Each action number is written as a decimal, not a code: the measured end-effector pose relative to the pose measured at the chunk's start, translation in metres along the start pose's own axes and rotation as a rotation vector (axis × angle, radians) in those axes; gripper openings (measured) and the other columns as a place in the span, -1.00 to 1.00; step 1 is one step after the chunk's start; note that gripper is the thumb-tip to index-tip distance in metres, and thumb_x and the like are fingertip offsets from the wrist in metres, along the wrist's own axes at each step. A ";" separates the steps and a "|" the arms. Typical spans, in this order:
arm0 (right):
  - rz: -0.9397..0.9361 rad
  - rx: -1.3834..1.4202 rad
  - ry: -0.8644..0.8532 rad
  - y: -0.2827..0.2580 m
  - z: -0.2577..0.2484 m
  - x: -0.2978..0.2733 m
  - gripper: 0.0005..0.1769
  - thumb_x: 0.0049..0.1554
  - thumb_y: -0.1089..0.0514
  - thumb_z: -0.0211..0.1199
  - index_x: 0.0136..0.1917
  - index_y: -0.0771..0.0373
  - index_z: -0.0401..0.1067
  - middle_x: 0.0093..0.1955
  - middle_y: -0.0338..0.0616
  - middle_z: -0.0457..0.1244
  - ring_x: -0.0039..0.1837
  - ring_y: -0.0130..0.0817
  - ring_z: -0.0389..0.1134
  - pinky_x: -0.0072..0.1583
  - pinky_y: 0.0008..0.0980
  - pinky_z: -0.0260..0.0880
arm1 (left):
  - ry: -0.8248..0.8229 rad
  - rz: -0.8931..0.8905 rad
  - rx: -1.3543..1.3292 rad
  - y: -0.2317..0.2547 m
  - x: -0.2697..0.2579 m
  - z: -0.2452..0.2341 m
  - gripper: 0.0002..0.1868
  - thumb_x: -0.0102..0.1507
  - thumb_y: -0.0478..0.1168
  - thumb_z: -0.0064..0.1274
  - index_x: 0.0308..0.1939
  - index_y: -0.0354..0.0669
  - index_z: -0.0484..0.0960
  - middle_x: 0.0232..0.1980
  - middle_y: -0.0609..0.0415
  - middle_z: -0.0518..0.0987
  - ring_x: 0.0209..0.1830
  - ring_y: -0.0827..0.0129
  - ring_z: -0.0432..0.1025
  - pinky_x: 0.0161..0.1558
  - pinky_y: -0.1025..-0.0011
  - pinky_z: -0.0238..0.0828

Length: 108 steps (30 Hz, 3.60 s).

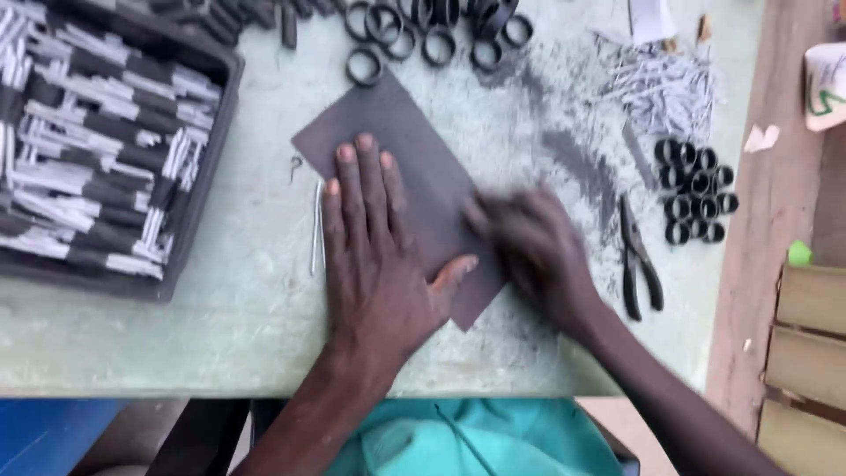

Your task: Manually sanding and cleaning the edges and interiors of small black rings using sandpaper on a workbench.

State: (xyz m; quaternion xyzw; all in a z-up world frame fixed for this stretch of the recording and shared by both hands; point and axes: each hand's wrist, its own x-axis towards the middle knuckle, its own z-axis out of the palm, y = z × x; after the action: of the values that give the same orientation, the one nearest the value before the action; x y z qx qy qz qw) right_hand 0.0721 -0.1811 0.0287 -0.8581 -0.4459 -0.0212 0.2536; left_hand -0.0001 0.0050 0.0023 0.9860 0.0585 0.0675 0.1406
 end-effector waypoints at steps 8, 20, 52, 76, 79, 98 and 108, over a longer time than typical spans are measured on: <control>-0.205 0.051 0.145 0.026 0.037 0.091 -0.85 0.34 0.33 0.15 0.09 0.37 0.54 0.10 0.08 0.35 0.03 -0.01 0.29 0.05 -0.13 0.29 | 0.017 -0.008 0.021 0.010 -0.001 0.008 0.32 0.23 0.57 -0.12 0.60 -0.56 -0.05 0.66 -0.45 -0.12 0.70 -0.21 -0.23 0.64 -0.01 -0.36; 0.358 0.899 0.111 0.028 -0.006 0.026 -0.56 0.22 0.02 0.30 0.26 0.33 0.39 0.14 -0.10 0.38 0.16 -0.38 0.43 0.25 -0.45 0.48 | 0.067 0.010 0.014 0.004 0.001 0.011 0.33 0.24 0.59 -0.09 0.60 -0.52 -0.09 0.67 -0.43 -0.14 0.70 -0.17 -0.24 0.63 0.00 -0.34; -0.127 0.203 0.142 0.026 0.042 0.110 -0.67 0.35 0.20 0.08 -0.28 0.20 0.34 -0.26 -0.08 0.13 -0.18 -0.09 0.18 -0.10 -0.15 0.09 | 0.092 0.061 -0.040 0.000 -0.007 0.017 0.31 0.23 0.61 -0.17 0.59 -0.50 -0.05 0.66 -0.42 -0.07 0.70 -0.19 -0.18 0.64 0.02 -0.28; 0.496 0.357 0.418 0.070 -0.074 -0.025 -0.80 0.23 0.18 0.36 0.13 0.20 0.57 -0.11 -0.06 0.42 0.00 -0.27 0.49 0.07 -0.29 0.51 | -0.098 -0.050 -1.557 0.039 0.024 -0.036 -0.55 0.27 -0.38 0.15 0.25 -0.30 0.52 0.10 -0.24 0.69 0.10 0.23 0.61 0.14 0.35 0.63; 0.617 -0.186 0.424 0.130 -0.066 -0.051 -0.70 0.20 0.17 0.51 0.20 0.18 0.59 -0.04 0.03 0.40 0.00 0.00 0.47 -0.03 -0.23 0.51 | -0.133 -0.050 -1.782 0.035 0.024 -0.038 -0.54 0.25 -0.44 0.15 0.22 -0.44 0.43 0.11 -0.38 0.64 0.04 0.10 0.63 0.07 0.35 0.66; 0.720 -0.387 0.124 0.131 -0.077 -0.052 -0.66 0.16 0.08 0.46 0.21 0.14 0.63 -0.05 0.12 0.27 0.02 0.07 0.27 -0.07 -0.01 0.28 | -0.179 -0.088 -1.798 0.031 0.022 -0.039 -0.48 0.29 -0.12 0.16 0.26 -0.33 0.48 0.15 -0.24 0.66 0.00 0.18 0.64 0.06 0.35 0.65; 0.670 -0.472 -0.053 0.145 -0.079 -0.033 -0.85 0.21 0.08 0.28 -0.02 0.15 0.59 -0.10 -0.04 0.28 -0.01 -0.11 0.32 -0.08 -0.07 0.45 | -0.170 -0.137 -1.648 0.035 0.015 -0.052 -0.61 0.28 -0.37 0.10 0.19 -0.23 0.53 0.19 -0.15 0.67 0.06 0.20 0.63 0.12 0.39 0.64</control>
State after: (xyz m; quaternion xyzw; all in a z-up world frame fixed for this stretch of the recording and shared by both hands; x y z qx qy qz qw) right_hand 0.1797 -0.3102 0.0284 -0.9907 -0.1313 -0.0171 0.0309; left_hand 0.0104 -0.0127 0.0635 0.5633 0.0395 0.0055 0.8253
